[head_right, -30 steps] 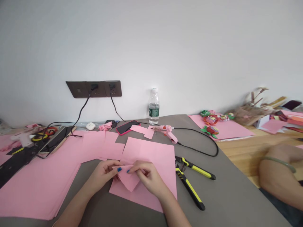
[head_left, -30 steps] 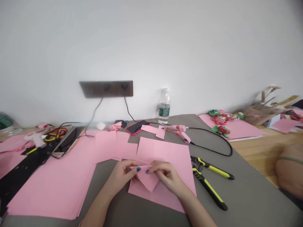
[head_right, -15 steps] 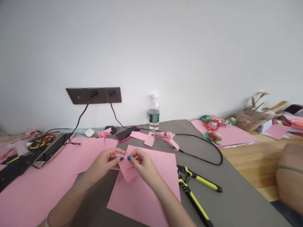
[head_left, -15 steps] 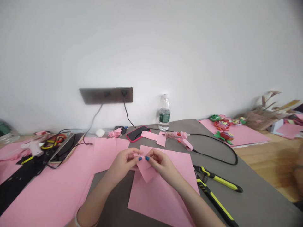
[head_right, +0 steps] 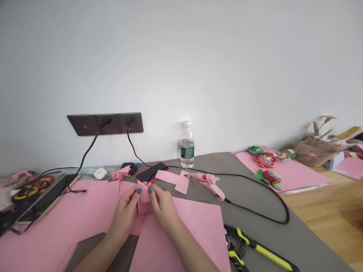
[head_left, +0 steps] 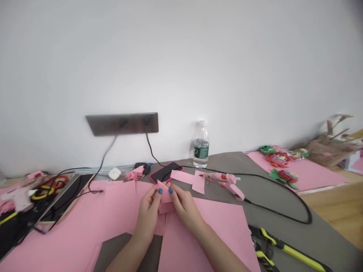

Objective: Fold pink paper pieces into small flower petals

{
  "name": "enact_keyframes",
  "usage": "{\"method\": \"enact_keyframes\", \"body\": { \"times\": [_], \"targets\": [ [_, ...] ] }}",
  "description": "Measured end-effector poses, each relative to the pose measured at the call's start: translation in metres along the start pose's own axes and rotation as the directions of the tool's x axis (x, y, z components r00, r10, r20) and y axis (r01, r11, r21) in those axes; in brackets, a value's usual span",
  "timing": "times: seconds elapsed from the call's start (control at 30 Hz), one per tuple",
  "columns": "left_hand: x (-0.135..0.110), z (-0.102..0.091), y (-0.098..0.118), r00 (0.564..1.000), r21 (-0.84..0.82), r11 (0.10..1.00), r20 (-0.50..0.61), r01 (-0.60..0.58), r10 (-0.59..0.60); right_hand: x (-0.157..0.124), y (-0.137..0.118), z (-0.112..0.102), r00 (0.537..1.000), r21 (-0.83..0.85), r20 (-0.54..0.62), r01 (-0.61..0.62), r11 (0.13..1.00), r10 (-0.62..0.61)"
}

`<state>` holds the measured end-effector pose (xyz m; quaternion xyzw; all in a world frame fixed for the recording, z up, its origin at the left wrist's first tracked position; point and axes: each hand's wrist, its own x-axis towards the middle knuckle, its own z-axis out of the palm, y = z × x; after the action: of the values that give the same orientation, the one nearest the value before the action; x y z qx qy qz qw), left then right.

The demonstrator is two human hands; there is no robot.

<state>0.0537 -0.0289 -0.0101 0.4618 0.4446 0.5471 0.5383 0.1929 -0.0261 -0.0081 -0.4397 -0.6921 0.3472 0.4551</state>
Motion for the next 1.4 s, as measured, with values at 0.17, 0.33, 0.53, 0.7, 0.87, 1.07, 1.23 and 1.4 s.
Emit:
{"method": "enact_keyframes", "body": {
  "times": [0.17, 0.33, 0.53, 0.7, 0.87, 1.07, 1.23, 1.4],
  "targets": [
    [-0.008, 0.001, -0.017, 0.997, -0.029, 0.998, -0.042, 0.063, -0.064, -0.002, 0.000, 0.003, 0.999, -0.079, 0.010, -0.039, 0.996, 0.040],
    [-0.016, 0.003, -0.016, 0.998, -0.026, 0.998, -0.034, 0.056, -0.057, -0.005, 0.000, 0.005, 0.999, -0.185, 0.020, -0.033, 0.982, 0.037],
    [-0.012, 0.006, 0.001, 0.990, 0.061, 0.998, 0.137, 0.022, -0.030, -0.008, 0.001, 0.006, 0.998, -0.231, 0.054, -0.025, 0.973, 0.038],
    [-0.009, 0.003, -0.002, 0.992, 0.066, 0.998, 0.126, 0.007, -0.015, -0.005, 0.007, 0.000, 0.999, 0.060, -0.016, -0.036, 0.998, 0.037],
    [-0.010, 0.003, 0.000, 0.986, 0.042, 0.999, 0.168, -0.006, -0.001, -0.001, 0.011, -0.004, 0.998, 0.215, -0.028, -0.041, 0.976, 0.048],
    [-0.010, 0.002, 0.003, 0.974, 0.106, 0.993, 0.225, -0.055, 0.029, -0.001, 0.013, -0.004, 0.996, 0.264, 0.023, -0.087, 0.961, 0.084],
    [-0.010, 0.003, 0.005, 0.978, 0.191, 0.978, 0.204, -0.086, 0.046, -0.001, 0.015, -0.003, 0.996, 0.301, -0.002, -0.084, 0.950, 0.089],
    [-0.009, 0.003, 0.008, 0.986, 0.286, 0.951, 0.143, -0.121, 0.083, -0.001, 0.020, -0.002, 0.989, 0.319, -0.089, -0.083, 0.944, 0.117]
  ]
}}
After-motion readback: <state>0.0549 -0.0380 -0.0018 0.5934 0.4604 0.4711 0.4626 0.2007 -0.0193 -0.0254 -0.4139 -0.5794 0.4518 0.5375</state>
